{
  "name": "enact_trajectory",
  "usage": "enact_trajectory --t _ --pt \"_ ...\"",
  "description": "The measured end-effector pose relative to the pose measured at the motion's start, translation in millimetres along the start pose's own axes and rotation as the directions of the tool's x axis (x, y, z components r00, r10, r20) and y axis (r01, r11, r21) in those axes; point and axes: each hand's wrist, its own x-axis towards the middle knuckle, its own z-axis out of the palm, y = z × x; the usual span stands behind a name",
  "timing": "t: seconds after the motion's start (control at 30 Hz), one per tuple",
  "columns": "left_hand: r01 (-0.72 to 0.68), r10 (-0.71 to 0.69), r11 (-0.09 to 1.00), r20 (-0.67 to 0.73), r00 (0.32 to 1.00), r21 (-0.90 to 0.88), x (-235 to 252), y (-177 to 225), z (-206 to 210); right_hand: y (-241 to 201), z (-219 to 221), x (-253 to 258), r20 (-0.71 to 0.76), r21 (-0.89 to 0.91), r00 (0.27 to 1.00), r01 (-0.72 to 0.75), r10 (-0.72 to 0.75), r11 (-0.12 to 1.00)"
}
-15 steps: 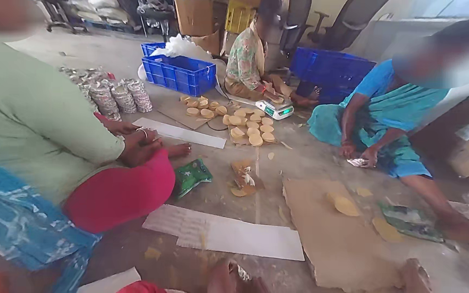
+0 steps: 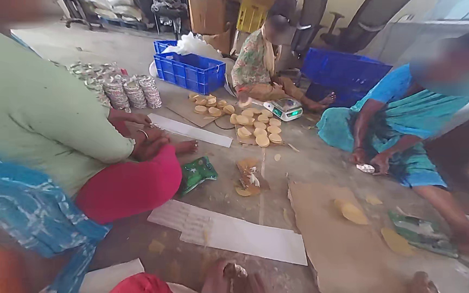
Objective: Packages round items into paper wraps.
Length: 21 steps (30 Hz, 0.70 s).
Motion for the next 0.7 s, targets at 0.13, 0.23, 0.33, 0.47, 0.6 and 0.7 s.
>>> enact_trajectory --t 0.13,0.23,0.33,0.47,0.6,0.7 --pt "0.003 -0.004 1.0 0.048 0.999 0.017 3 4 -8 7 -27 18 0.248 0.085 0.967 -0.085 0.062 0.993" --pt "0.039 -0.041 0.998 0.04 0.998 0.044 3 4 -8 28 -24 57 0.197 0.416 0.976 -0.167 0.091 0.894" --pt "0.036 -0.035 0.999 -0.043 0.998 0.022 5 -4 -3 38 -6 71 0.174 0.456 0.984 -0.044 -0.041 0.889" --pt "-0.173 0.252 0.915 -0.182 0.951 0.364 -6 -8 17 36 11 64 -0.008 0.471 1.0 0.03 -0.03 0.882" --pt "-0.258 0.462 0.717 -0.164 0.872 0.647 -19 -16 45 27 18 56 -0.135 0.52 0.986 -0.009 0.092 0.854" --pt "-0.155 0.176 0.813 0.016 0.984 0.561 -33 -9 48 19 20 54 -0.193 0.465 0.977 0.015 0.085 0.885"
